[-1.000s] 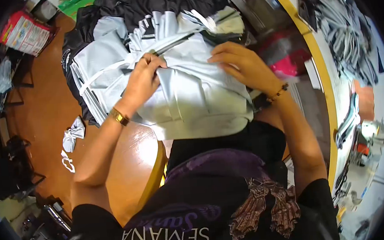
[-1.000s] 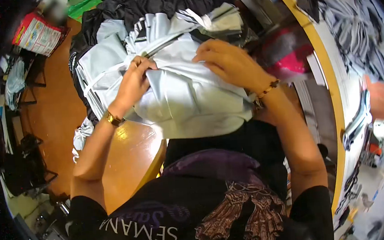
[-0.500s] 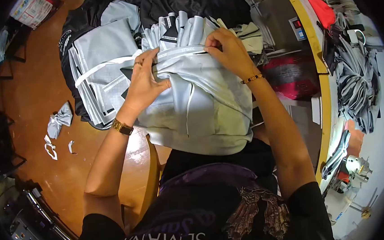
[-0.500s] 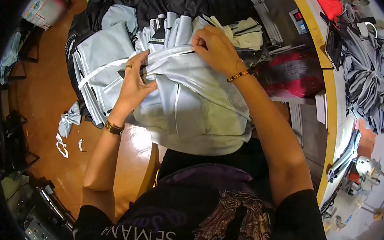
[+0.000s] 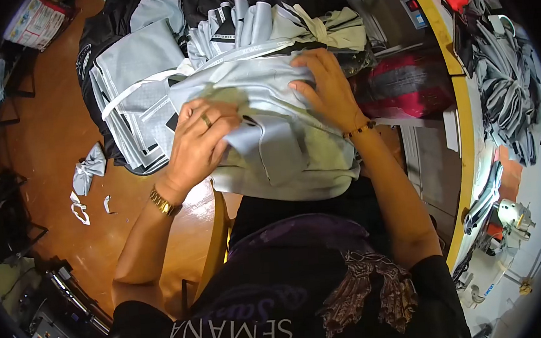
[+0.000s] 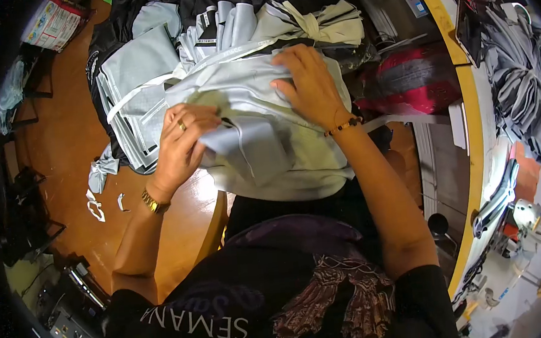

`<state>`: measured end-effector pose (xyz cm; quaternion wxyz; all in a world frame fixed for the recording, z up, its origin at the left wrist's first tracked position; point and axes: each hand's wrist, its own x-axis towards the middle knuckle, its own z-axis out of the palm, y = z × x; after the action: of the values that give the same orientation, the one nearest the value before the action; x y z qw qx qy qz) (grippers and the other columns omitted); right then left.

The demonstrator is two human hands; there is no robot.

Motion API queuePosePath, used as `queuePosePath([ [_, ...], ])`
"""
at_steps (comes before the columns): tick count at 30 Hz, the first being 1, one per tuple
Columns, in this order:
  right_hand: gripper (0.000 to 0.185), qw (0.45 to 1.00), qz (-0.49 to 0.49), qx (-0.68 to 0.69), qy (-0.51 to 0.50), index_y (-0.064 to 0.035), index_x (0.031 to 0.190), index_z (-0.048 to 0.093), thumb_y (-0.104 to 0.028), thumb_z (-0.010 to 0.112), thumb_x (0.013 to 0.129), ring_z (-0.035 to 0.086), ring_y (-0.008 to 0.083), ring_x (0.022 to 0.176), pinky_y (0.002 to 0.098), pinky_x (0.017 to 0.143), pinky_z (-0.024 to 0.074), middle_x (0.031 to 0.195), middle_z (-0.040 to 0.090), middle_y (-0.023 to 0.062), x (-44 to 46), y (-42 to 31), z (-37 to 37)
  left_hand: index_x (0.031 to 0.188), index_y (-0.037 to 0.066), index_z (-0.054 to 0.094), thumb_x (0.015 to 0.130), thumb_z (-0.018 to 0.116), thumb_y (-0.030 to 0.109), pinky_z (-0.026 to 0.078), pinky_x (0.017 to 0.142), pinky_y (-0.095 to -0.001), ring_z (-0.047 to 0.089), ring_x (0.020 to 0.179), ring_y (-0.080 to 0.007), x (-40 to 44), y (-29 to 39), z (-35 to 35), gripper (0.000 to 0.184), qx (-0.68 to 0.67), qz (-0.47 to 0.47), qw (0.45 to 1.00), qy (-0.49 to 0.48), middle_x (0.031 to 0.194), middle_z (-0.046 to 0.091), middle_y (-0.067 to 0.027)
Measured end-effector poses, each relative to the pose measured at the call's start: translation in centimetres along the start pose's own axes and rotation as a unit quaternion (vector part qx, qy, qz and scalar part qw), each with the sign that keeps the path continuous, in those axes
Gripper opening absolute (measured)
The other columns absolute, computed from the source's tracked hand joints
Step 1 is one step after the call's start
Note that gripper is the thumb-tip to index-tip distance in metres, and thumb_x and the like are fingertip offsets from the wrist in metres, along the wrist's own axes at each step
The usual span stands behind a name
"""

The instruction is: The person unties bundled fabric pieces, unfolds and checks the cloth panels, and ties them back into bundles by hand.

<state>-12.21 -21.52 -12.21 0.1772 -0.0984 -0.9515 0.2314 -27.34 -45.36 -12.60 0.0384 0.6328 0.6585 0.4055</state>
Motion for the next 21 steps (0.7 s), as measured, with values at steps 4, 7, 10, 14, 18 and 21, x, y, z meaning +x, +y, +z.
queuePosePath([
  [4,0.020,0.999,-0.038,-0.018,-0.021,-0.0066,0.093,0.058,-0.012,0.068,0.077,0.053,0.0312,0.096,0.0400,0.084,0.0421,0.099,0.056,0.0104,-0.4,0.1,-0.1,0.100,0.004,0.059,0.069,0.052,-0.012,0.047,0.085,-0.0378,0.062,0.094,-0.0308,-2.1,2.0,-3.1,0.035,-0.120,-0.095,0.983,-0.097,0.101,0.063,-0.0102],
  [7,0.020,0.992,-0.117,-0.040,0.005,-0.0056,0.093,0.057,-0.010,0.068,0.077,0.054,0.0314,0.095,0.0419,0.084,0.0429,0.095,0.056,0.0099,-1.5,-1.9,-1.3,0.108,0.006,0.059,0.072,0.052,-0.010,0.049,0.079,-0.0348,0.063,0.090,-0.0303,-2.8,2.9,-4.0,0.040,-0.167,-0.188,0.954,-0.162,0.097,0.060,-0.0110],
  [10,0.019,0.987,-0.154,0.033,-0.034,-0.0053,0.092,0.056,-0.009,0.067,0.077,0.055,0.0332,0.091,0.0445,0.083,0.0447,0.094,0.056,0.0105,-3.5,-4.3,-2.9,0.112,0.007,0.060,0.073,0.054,-0.009,0.050,0.073,-0.0354,0.064,0.084,-0.0303,-1.9,3.8,-2.9,0.042,-0.145,-0.253,0.952,-0.089,0.095,0.061,-0.0126],
  [14,0.015,0.961,-0.123,0.096,-0.227,-0.0065,0.095,0.057,-0.008,0.064,0.083,0.059,0.0348,0.095,0.0440,0.082,0.0477,0.099,0.058,0.0119,-7.0,-6.0,-5.0,0.116,0.011,0.059,0.075,0.062,-0.001,0.053,0.070,-0.0407,0.065,0.082,-0.0335,-1.1,2.5,0.0,0.043,-0.056,-0.215,0.964,-0.147,0.092,0.063,-0.0151],
  [18,0.019,0.941,-0.015,0.094,-0.323,-0.0065,0.103,0.056,-0.011,0.062,0.086,0.060,0.0365,0.094,0.0415,0.078,0.0503,0.102,0.058,0.0133,-7.9,-6.0,-6.3,0.106,0.009,0.062,0.072,0.066,0.000,0.053,0.065,-0.0386,0.063,0.076,-0.0299,-1.7,2.7,1.0,0.036,0.060,-0.109,0.984,-0.130,0.089,0.058,-0.0116],
  [21,0.020,0.970,0.065,0.082,-0.220,-0.0049,0.104,0.056,-0.014,0.063,0.087,0.059,0.0378,0.094,0.0419,0.077,0.0504,0.103,0.057,0.0122,-8.0,-4.4,-4.8,0.100,0.010,0.063,0.070,0.070,0.003,0.053,0.063,-0.0348,0.063,0.078,-0.0258,-3.2,2.7,0.9,0.031,0.064,-0.058,0.991,-0.098,0.103,0.056,-0.0072],
])
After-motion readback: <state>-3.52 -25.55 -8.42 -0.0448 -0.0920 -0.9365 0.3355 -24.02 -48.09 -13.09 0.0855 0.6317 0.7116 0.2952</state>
